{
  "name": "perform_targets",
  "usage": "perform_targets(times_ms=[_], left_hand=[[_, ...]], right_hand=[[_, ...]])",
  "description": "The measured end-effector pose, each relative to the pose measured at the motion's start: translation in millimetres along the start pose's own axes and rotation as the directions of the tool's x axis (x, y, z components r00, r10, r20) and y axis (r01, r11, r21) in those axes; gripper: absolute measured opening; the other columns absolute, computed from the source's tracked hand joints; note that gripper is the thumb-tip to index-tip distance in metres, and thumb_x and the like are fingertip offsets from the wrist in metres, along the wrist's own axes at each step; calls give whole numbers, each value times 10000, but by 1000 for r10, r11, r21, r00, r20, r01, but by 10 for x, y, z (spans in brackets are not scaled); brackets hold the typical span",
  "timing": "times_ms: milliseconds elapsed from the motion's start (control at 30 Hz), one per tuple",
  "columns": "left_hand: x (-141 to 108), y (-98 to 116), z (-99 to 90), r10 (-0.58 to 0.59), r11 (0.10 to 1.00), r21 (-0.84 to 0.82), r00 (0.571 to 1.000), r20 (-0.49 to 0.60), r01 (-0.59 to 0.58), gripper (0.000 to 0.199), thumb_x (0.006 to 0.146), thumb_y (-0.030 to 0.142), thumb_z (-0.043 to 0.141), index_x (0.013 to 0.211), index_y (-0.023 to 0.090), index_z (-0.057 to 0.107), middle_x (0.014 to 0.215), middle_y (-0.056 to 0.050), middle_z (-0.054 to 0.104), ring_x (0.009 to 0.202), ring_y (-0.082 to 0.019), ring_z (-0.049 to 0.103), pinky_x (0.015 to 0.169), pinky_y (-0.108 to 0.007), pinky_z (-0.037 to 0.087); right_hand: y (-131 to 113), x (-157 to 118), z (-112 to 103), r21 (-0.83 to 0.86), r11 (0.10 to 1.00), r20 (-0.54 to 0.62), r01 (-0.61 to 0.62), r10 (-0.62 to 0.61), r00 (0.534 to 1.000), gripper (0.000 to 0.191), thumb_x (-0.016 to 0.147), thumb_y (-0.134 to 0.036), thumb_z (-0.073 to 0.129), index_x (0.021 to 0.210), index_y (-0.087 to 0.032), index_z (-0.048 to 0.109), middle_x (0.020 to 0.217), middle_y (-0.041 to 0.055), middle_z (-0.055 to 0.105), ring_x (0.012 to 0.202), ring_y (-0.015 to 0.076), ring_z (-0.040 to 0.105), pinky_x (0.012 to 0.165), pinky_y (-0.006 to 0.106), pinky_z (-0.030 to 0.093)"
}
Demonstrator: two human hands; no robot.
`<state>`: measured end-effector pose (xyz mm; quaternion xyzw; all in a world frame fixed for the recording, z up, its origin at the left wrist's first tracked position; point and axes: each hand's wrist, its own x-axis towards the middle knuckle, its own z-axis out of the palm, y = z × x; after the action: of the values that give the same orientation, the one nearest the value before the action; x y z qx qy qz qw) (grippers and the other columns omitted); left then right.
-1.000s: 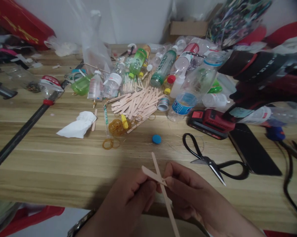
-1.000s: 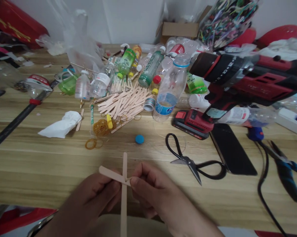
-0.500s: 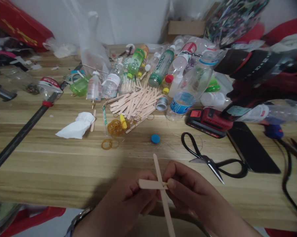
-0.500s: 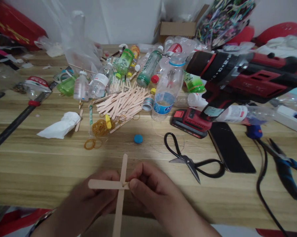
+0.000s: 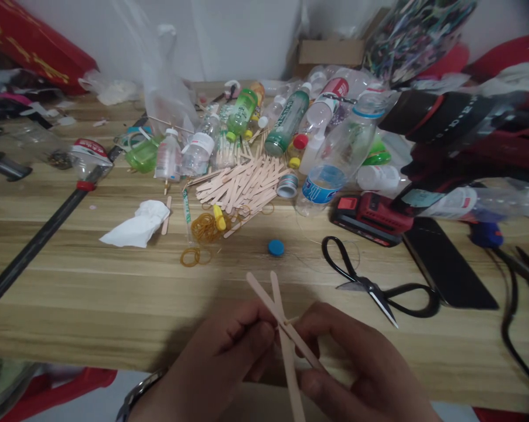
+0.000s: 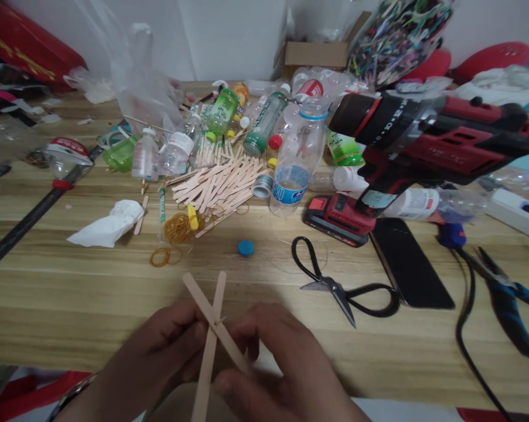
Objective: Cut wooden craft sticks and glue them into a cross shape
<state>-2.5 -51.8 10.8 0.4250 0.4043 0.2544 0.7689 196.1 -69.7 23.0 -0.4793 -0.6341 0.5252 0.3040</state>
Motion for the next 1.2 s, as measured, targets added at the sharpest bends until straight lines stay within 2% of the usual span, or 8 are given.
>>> perform_targets(times_ms=[167, 333, 533, 733, 867, 933, 1033, 1200], left_hand=[[-21, 34, 3, 13, 999, 37, 1000, 16, -14, 432, 917, 600, 532, 812, 184, 576, 586, 80, 385, 520, -89, 293, 488, -218, 232], [-24, 127, 38, 14, 992, 128, 999, 32, -18, 472, 912, 615, 508, 689, 200, 478, 555, 80, 385, 518, -96, 311, 511, -232, 250], [-17, 99, 29, 15, 991, 129, 999, 38, -19, 491, 921, 641, 468, 697, 204, 469, 569, 80, 377, 528, -101, 305, 512, -241, 231], [-29, 68, 34, 8, 997, 75, 999, 45, -12, 429, 922, 598, 494, 750, 205, 493, 559, 92, 361, 509, -96, 280, 488, -234, 213], [-27, 66, 22, -29, 992, 122, 999, 22, 26, 394, 939, 551, 488, 757, 202, 498, 553, 91, 376, 507, -95, 286, 493, -235, 222], [-32, 67, 8, -29, 989, 143, 999, 17, 27, 399, 942, 554, 478, 769, 196, 508, 551, 88, 394, 509, -95, 295, 501, -235, 232], [-47, 77, -24, -53, 985, 166, 999, -4, 53, 388, 944, 547, 482, 818, 185, 539, 558, 84, 415, 518, -95, 313, 519, -230, 257], [-64, 128, -89, -118, 977, 181, 993, 13, 114, 386, 937, 529, 496, 941, 164, 618, 544, 88, 401, 495, -92, 291, 483, -222, 226]], right_hand=[[20, 0, -14, -206, 973, -103, 108, -131, 986, 91, 801, -208, 649, 853, -283, 645, 751, -53, 651, 687, 128, 613, 618, 232, 458], [68, 21, -33, -368, 914, -101, 174, -225, 969, 154, 896, -200, 576, 1001, -305, 617, 784, -61, 670, 700, 113, 652, 607, 206, 490], [64, 13, -30, -338, 925, -132, 174, -229, 964, 132, 888, -209, 587, 937, -315, 648, 703, -64, 640, 617, 118, 624, 560, 202, 480], [74, -31, -28, -152, 985, -298, 82, -125, 946, 62, 885, -296, 616, 892, -314, 674, 691, -42, 658, 594, 135, 621, 533, 206, 495], [183, -35, -143, -131, 991, -463, -34, -31, 886, 163, 918, -434, 582, 934, -290, 658, 668, -20, 643, 545, 146, 613, 431, 205, 458], [295, -12, -210, -308, 949, -445, -61, -87, 891, 178, 928, -423, 564, 958, -281, 665, 712, 2, 677, 599, 170, 646, 466, 232, 485], [506, 21, -253, -598, 802, -338, -9, -241, 910, 176, 946, -360, 522, 965, -273, 673, 826, 28, 736, 710, 218, 683, 601, 324, 534], [742, 24, -225, -778, 614, -134, 136, -374, 918, 169, 950, -317, 550, 1071, -237, 639, 938, 54, 736, 850, 245, 686, 712, 378, 517]])
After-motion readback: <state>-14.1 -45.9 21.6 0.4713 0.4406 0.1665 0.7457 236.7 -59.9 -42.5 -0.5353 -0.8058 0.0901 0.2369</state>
